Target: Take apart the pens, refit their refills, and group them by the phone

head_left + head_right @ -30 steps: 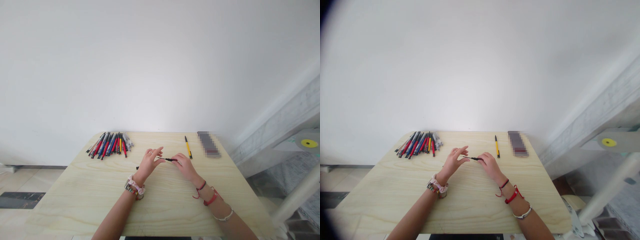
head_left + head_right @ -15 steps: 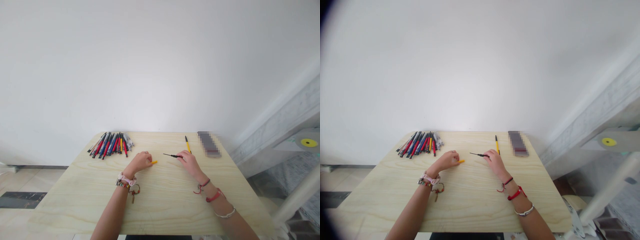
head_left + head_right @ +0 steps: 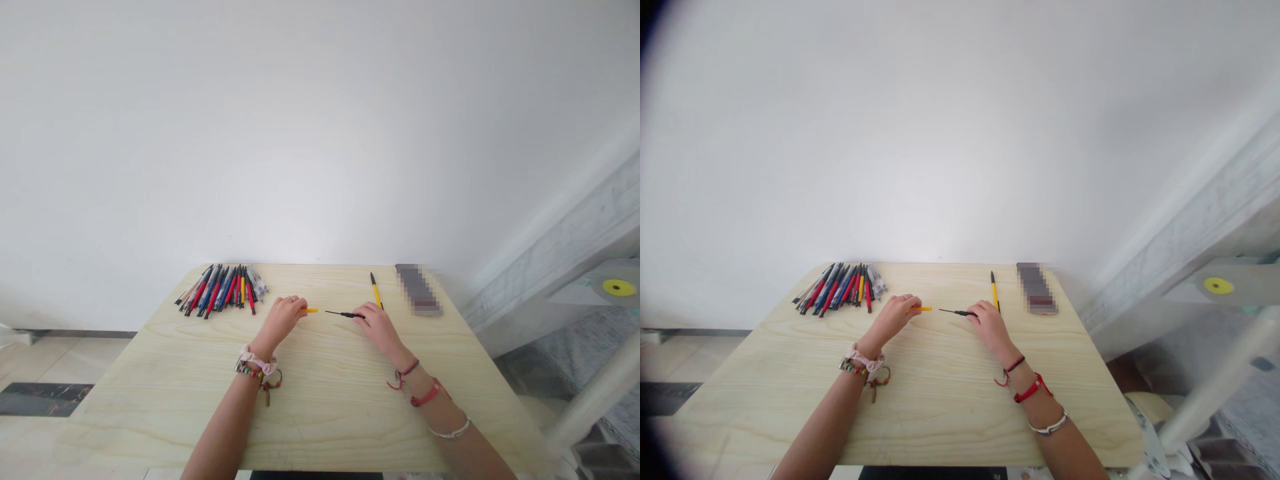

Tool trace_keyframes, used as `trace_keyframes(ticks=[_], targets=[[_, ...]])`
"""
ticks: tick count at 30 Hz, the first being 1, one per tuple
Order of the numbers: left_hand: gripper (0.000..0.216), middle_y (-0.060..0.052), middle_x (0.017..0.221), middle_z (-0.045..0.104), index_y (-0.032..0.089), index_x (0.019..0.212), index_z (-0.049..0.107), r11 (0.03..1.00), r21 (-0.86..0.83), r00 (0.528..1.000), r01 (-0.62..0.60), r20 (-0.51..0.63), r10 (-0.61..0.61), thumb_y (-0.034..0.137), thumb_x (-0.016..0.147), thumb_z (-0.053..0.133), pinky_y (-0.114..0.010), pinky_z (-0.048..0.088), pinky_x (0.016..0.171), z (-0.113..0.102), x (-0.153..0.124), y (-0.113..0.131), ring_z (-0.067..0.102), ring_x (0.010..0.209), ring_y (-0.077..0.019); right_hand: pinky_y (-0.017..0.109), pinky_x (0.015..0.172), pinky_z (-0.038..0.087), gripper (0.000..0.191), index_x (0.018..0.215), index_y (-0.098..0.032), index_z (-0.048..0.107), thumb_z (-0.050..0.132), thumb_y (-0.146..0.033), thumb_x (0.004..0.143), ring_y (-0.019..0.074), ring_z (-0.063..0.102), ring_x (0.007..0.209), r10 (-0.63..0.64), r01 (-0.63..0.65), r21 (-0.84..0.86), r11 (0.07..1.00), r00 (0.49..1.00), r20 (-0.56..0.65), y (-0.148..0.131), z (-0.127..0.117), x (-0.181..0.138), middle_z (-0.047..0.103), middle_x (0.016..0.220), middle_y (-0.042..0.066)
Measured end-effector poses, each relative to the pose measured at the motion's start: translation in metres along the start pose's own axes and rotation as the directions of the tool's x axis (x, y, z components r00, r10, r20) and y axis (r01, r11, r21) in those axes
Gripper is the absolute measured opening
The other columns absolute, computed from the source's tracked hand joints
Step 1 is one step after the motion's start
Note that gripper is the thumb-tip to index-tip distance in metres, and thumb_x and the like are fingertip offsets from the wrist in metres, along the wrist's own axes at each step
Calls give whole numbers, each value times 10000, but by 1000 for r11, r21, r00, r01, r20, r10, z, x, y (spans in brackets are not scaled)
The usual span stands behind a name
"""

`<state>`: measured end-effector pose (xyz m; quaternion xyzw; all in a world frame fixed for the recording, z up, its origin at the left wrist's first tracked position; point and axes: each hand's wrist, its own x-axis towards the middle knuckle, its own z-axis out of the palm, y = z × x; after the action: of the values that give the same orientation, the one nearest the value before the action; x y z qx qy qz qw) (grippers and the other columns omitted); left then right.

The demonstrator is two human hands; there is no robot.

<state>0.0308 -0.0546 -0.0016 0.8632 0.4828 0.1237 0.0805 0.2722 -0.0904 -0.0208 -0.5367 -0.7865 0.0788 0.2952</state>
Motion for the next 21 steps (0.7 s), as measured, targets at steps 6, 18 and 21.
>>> trace_keyframes(ticks=[6,18,21], targets=[[80,-5,808,592,193,809,539,1000,-4,1000,-12,7,12,233,776,478,-268,324,699,0,-1,5,532,764,-142,316,702,424,80,771,-166,603,538,-141,732,174,524,745,-25,25,-51,998,1000,12,-2,2,-1,580,758,44],[94,-4,842,595,205,829,553,993,-58,995,-99,8,100,235,779,478,-280,323,720,11,2,25,529,812,-139,318,657,397,91,777,-172,582,491,-174,772,176,486,708,-152,142,-161,977,987,-56,-19,5,-4,558,745,52],[120,-9,848,598,209,861,556,990,-70,993,-120,-7,120,236,791,462,-281,326,723,14,2,28,530,810,-138,314,655,395,99,779,-170,579,480,-167,778,174,480,706,-162,150,-164,975,985,-65,-22,5,-4,551,743,51]])
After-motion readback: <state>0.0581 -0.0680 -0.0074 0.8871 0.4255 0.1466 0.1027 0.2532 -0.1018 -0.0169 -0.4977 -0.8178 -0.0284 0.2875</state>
